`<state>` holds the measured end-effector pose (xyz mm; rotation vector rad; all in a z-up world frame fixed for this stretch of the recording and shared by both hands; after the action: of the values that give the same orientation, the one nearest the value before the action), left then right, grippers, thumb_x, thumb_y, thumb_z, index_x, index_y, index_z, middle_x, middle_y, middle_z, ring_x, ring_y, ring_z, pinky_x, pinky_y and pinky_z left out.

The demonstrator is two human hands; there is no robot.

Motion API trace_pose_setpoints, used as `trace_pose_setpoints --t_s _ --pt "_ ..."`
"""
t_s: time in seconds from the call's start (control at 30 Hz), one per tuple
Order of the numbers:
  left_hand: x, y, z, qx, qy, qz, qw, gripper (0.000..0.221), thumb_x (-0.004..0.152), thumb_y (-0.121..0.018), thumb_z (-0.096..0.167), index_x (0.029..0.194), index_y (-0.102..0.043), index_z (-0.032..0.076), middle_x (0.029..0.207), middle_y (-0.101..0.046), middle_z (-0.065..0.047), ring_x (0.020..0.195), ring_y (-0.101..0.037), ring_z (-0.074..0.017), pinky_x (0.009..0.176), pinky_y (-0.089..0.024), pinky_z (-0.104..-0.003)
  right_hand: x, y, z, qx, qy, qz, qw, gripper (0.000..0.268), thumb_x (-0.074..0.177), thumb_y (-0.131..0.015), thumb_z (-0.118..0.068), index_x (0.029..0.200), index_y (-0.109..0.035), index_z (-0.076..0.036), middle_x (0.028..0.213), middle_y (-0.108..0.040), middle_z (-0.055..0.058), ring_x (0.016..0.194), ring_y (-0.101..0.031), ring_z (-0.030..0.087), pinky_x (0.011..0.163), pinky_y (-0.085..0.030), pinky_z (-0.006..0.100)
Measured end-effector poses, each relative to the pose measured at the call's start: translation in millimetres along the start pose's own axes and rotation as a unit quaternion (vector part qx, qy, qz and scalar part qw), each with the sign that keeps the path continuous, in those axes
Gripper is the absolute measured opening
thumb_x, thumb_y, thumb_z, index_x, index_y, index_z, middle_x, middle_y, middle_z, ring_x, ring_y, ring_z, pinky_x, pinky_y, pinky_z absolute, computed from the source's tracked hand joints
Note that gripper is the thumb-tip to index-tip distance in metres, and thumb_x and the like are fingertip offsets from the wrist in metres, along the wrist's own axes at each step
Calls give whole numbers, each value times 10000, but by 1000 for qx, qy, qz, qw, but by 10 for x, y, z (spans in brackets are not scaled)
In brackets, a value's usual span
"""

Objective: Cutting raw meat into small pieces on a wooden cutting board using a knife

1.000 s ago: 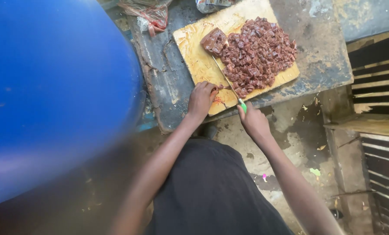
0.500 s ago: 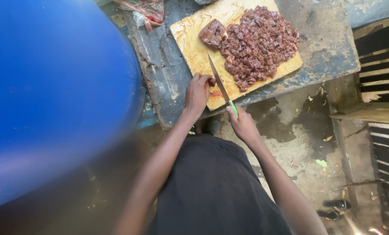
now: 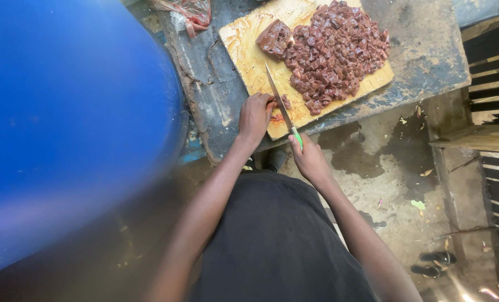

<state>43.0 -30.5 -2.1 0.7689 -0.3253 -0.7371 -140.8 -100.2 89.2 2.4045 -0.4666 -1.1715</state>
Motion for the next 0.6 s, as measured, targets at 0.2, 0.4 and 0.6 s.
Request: trace_pose_setpoints --t_s 0.2,0.4,0.6 --pt "19 144 176 10 11 6 1000 127 895 -736 232 975 -751 135 847 -659 -107 852 -704 -372 783 -572 -452 152 -23 -67 -48 -11 3 999 537 1049 -362 -600 1122 -588 -119 986 -698 287 1058 -664 489 917 -496 609" --pt "24 170 312 11 28 27 999 155 874 -735 188 1001 -724 100 862 -658 -143 869 -699 -396 794 -570 -473 225 -51 -192 -82 -1 14 997 583 1066 -346 -563 1169 -582 -41 1039 -685 343 1072 -665 521 933 -508 618" --pt "51 89 268 8 33 16 999 124 873 -717 203 939 -735 100 850 -659 -147 842 -695 -407 790 -565 -472 -156 82 143 -174 -42 8 984 553 1074 -335 -526 1195 -572 -41 1052 -699 347 1058 -687 525 922 -538 602"
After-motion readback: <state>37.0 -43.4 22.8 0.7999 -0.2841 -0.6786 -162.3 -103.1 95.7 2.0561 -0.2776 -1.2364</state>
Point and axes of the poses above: each hand's wrist, its own x-axis towards the middle knuckle, its own y-axis out of the back of the hand, z = x × y, the point moved 7 cm from there along x, towards the middle knuckle
